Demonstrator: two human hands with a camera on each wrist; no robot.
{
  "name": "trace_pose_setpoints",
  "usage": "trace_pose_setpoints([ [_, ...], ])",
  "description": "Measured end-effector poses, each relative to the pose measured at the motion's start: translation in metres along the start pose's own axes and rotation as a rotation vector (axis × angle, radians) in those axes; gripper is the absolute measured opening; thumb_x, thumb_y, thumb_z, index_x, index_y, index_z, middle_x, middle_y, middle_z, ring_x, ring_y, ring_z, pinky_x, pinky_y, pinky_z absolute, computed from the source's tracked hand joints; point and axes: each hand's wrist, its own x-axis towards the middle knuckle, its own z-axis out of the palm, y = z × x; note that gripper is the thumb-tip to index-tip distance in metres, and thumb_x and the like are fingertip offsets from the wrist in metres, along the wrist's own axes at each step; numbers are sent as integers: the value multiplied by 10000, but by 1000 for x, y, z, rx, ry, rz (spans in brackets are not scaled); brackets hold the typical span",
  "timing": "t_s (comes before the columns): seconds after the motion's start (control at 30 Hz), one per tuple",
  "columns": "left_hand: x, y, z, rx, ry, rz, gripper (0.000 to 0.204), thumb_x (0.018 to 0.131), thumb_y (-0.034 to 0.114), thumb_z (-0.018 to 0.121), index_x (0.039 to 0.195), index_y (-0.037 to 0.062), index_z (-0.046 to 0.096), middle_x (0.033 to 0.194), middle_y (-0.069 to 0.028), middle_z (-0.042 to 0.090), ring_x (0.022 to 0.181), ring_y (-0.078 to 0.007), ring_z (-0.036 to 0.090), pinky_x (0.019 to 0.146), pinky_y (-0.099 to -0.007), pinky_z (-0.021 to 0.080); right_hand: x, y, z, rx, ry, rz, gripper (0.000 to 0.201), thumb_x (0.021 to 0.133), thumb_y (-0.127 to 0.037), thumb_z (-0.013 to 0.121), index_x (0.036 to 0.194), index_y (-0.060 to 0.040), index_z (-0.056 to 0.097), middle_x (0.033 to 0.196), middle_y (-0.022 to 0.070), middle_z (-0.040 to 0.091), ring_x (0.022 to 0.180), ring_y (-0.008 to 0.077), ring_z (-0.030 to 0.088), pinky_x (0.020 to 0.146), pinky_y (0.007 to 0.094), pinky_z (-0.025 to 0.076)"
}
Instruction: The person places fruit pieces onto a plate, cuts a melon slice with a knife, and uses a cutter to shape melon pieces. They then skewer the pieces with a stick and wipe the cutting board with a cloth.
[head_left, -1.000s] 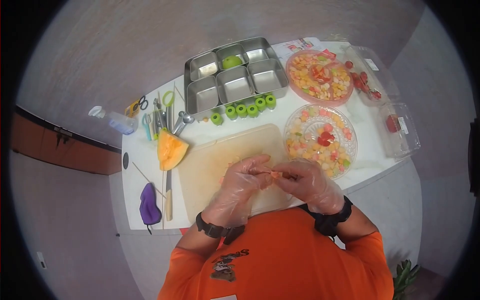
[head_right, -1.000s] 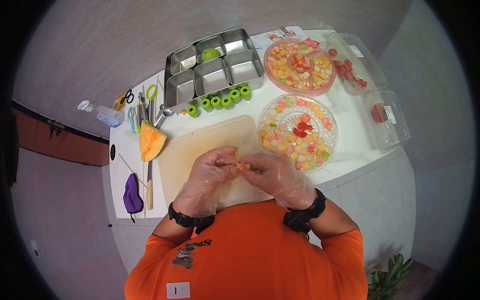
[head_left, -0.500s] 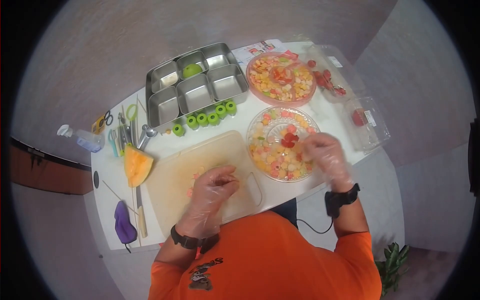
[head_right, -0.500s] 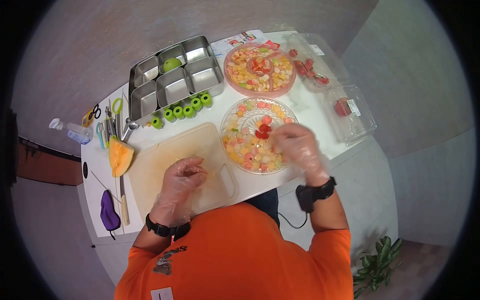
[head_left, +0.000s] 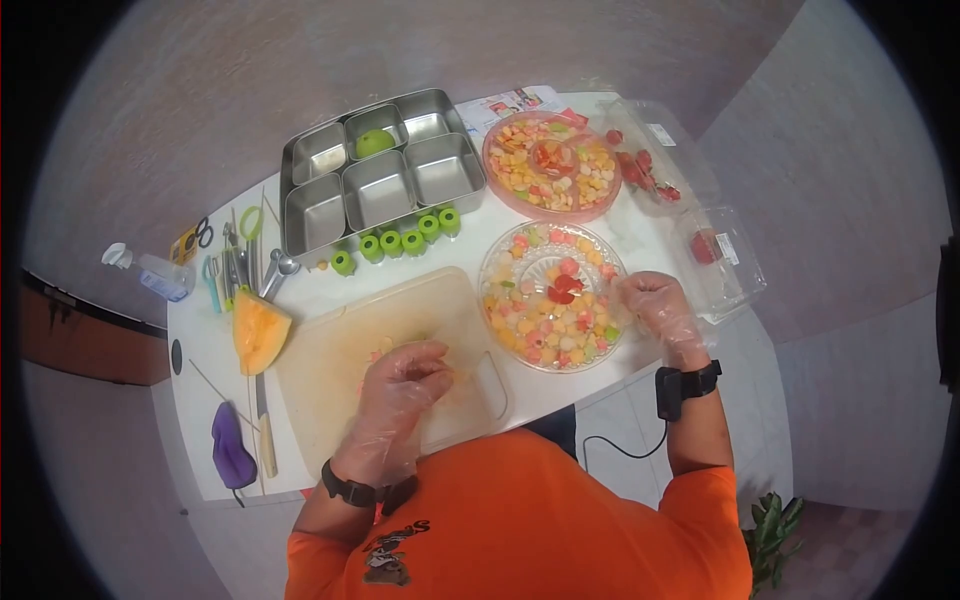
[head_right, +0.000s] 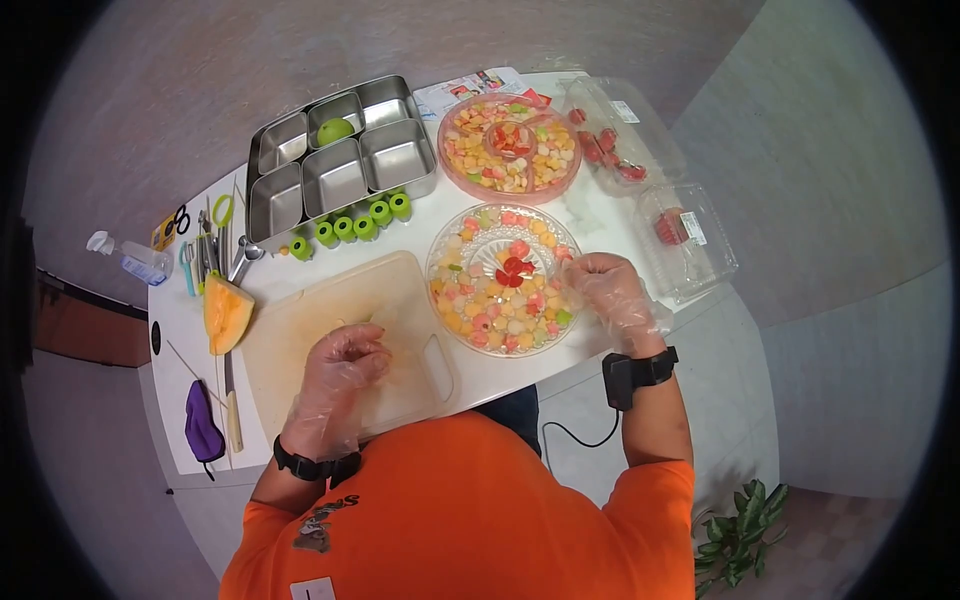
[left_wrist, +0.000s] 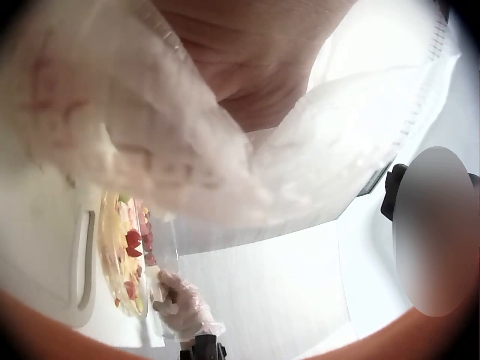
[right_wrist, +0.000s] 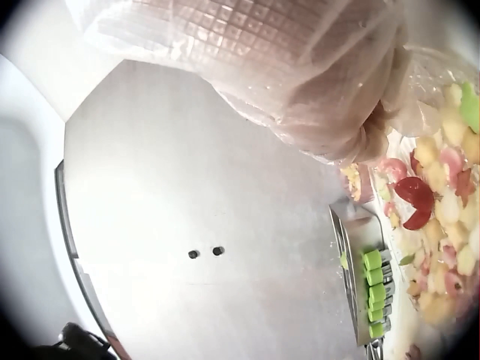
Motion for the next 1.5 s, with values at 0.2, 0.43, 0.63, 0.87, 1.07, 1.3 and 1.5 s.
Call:
trace_pose_setpoints([
  [0.2, -7, 19, -2, 101, 117, 63, 334, 889, -75, 722, 1205, 26, 681, 1010, -69, 712, 890, -134, 677, 755, -257, 556, 3, 20, -17, -185, 24, -211, 116, 921, -117, 707, 866, -21, 741, 782, -43, 643, 699, 38, 541, 626, 216, 445],
  [0.43, -8, 47, -64, 1105, 146, 393, 511, 779, 24, 809, 1271, 46, 672, 886, -87, 659, 772, -216, 655, 680, -328, 551, -42, -2, 29, -43, -64, -226, 76, 885, -59, 728, 884, 16, 715, 776, 11, 630, 739, 88, 569, 676, 262, 458],
  [0.63, -6, 36, -46, 1408, -6, 396, 595, 698, 129, 806, 1279, 98, 682, 868, -148, 640, 852, -351, 627, 766, -463, 503, -54, -10, 56, -200, -186, -398, 94, 847, -58, 744, 879, 21, 705, 785, 92, 658, 731, 187, 632, 689, 321, 488],
  [0.87, -4, 24, -55, 1469, 23, 478, 247, 715, 148, 775, 951, 77, 757, 882, -158, 673, 908, -371, 642, 794, -482, 506, -56, -9, 63, -199, -228, -423, 81, 840, -57, 746, 861, 10, 706, 786, 91, 666, 725, 193, 637, 685, 322, 491],
  [1.07, -5, 24, -56, 1476, 78, 401, 147, 737, 151, 756, 876, 102, 767, 844, -121, 697, 883, -348, 659, 805, -462, 526, -57, -9, 69, -233, -246, -450, 76, 828, -44, 760, 861, 2, 710, 772, 95, 664, 706, 194, 636, 675, 318, 493],
  [1.3, -17, 48, -31, 792, 242, 288, 54, 843, -4, 714, 877, 31, 737, 843, -82, 714, 707, -190, 654, 641, -306, 516, -62, -7, 85, -193, -257, -569, 103, 815, -48, 776, 895, -10, 722, 755, 96, 653, 708, 225, 645, 660, 331, 496],
  [1.5, -15, 37, 23, 39, 90, -65, 168, 898, -50, 719, 1065, -37, 735, 939, -43, 699, 826, -113, 647, 705, -267, 517, -83, -39, 122, -163, -428, -686, 166, 847, -133, 794, 963, -28, 740, 777, 102, 666, 712, 242, 654, 642, 352, 506],
])
